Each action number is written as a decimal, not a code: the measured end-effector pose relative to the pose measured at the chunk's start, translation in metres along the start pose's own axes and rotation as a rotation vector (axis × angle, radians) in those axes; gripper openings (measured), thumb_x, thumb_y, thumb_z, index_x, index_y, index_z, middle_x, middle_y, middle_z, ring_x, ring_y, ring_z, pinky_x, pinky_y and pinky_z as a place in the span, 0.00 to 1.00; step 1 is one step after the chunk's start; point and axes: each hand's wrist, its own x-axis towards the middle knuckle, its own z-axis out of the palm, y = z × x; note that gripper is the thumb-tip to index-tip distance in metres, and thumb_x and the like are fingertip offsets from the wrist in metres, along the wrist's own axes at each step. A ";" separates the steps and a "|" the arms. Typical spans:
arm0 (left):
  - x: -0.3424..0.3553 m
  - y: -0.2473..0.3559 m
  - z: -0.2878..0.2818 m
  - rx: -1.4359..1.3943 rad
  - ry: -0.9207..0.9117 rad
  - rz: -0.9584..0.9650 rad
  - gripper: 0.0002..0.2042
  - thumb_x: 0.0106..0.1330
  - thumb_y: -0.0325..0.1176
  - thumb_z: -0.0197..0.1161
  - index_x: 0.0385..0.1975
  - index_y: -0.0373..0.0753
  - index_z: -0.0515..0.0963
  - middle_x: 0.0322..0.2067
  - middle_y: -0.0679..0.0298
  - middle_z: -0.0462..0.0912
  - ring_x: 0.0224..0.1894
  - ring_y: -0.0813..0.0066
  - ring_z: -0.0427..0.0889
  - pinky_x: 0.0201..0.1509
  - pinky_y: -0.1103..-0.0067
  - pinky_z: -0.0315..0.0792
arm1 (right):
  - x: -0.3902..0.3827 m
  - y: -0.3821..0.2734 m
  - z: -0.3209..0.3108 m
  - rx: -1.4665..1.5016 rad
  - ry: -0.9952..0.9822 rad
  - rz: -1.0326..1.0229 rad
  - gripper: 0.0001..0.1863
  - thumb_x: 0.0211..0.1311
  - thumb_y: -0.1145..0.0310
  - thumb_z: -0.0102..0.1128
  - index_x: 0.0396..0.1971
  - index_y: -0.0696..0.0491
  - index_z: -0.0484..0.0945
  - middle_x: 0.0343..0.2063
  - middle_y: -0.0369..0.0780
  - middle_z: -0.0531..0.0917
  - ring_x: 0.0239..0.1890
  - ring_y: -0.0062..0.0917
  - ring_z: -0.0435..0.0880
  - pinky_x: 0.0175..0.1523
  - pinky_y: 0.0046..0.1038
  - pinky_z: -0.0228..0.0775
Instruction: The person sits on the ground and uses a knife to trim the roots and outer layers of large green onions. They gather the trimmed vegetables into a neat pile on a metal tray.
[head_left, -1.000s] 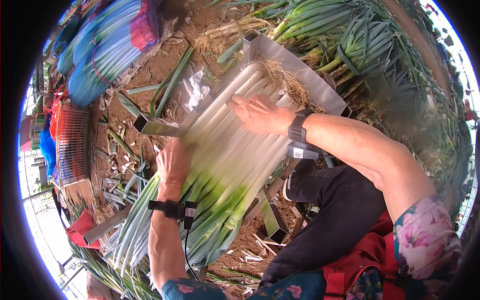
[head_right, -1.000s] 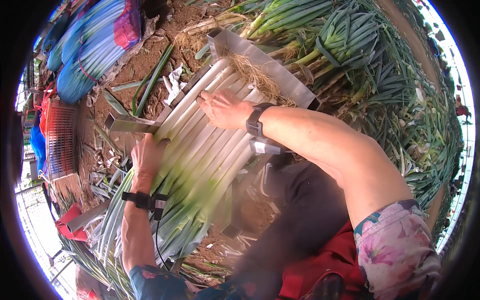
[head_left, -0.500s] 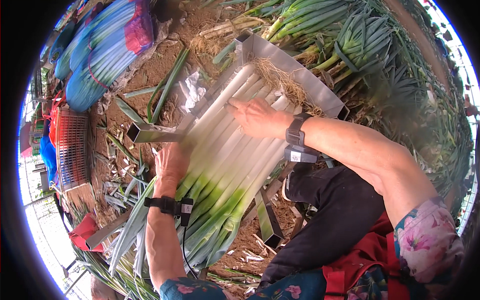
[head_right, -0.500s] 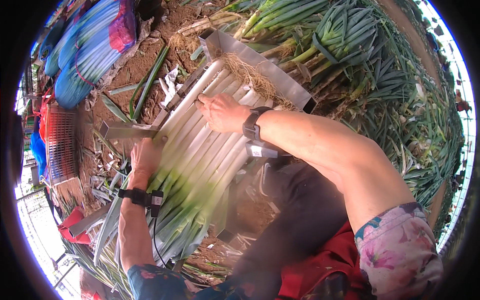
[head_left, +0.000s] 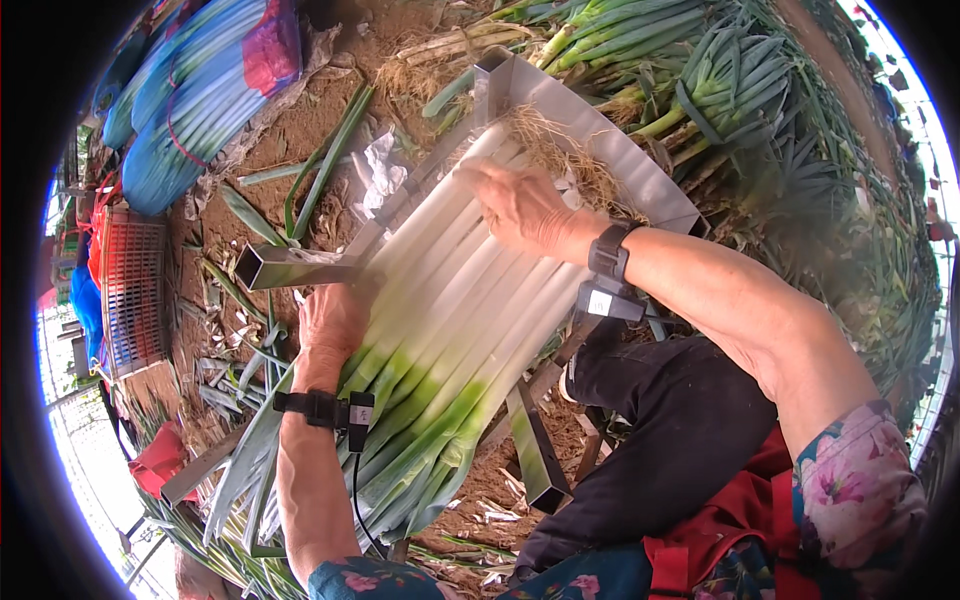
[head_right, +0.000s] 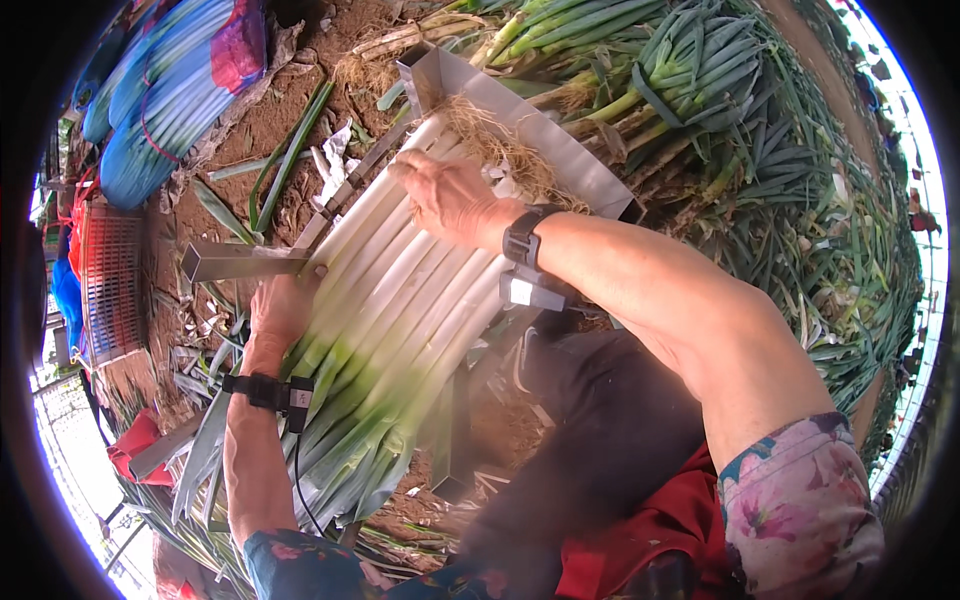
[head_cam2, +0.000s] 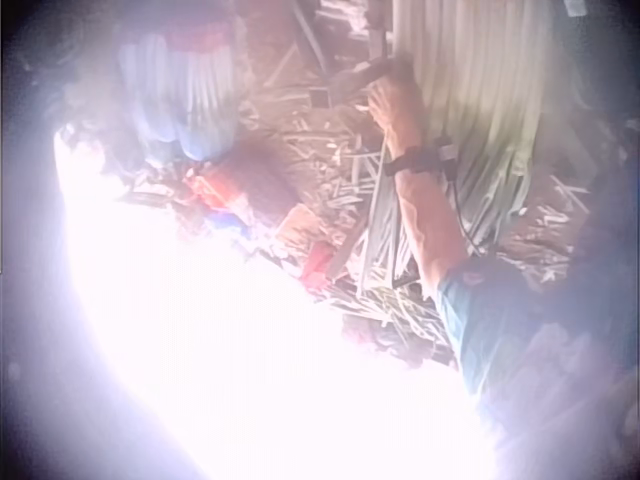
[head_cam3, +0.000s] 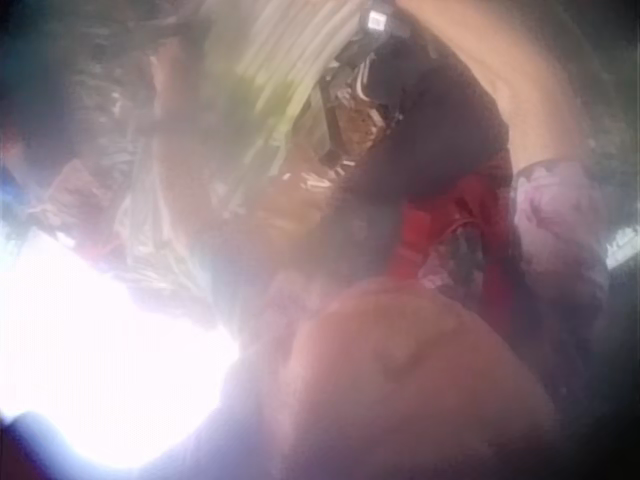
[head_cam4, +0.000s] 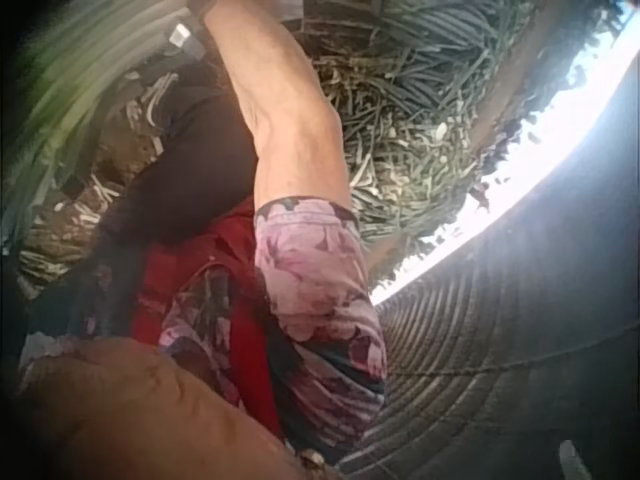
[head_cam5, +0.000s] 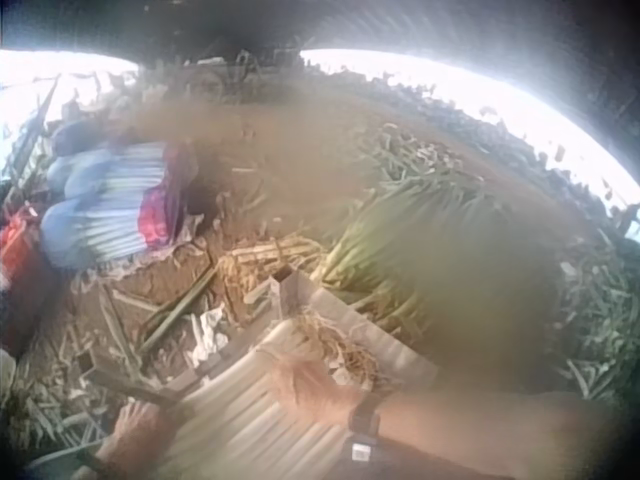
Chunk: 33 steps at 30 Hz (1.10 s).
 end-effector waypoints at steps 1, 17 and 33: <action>0.000 -0.006 0.004 -0.010 0.029 0.027 0.27 0.73 0.57 0.55 0.59 0.42 0.78 0.56 0.41 0.80 0.57 0.39 0.79 0.60 0.54 0.73 | 0.004 0.004 0.001 -0.050 0.007 0.010 0.36 0.57 0.68 0.62 0.68 0.58 0.70 0.70 0.45 0.72 0.44 0.37 0.88 0.48 0.38 0.81; 0.015 -0.021 0.015 -0.080 0.031 0.159 0.30 0.74 0.60 0.55 0.56 0.36 0.80 0.54 0.39 0.81 0.58 0.38 0.78 0.61 0.54 0.72 | 0.007 0.028 0.001 -0.114 -0.076 -0.017 0.42 0.56 0.72 0.62 0.74 0.53 0.62 0.74 0.44 0.64 0.48 0.45 0.86 0.54 0.41 0.80; -0.046 -0.056 0.022 0.128 0.209 0.058 0.13 0.72 0.44 0.60 0.43 0.41 0.75 0.38 0.53 0.86 0.43 0.46 0.85 0.44 0.55 0.75 | 0.006 0.036 0.013 -0.037 -0.076 -0.075 0.42 0.57 0.75 0.62 0.75 0.51 0.62 0.76 0.40 0.62 0.54 0.46 0.82 0.60 0.40 0.78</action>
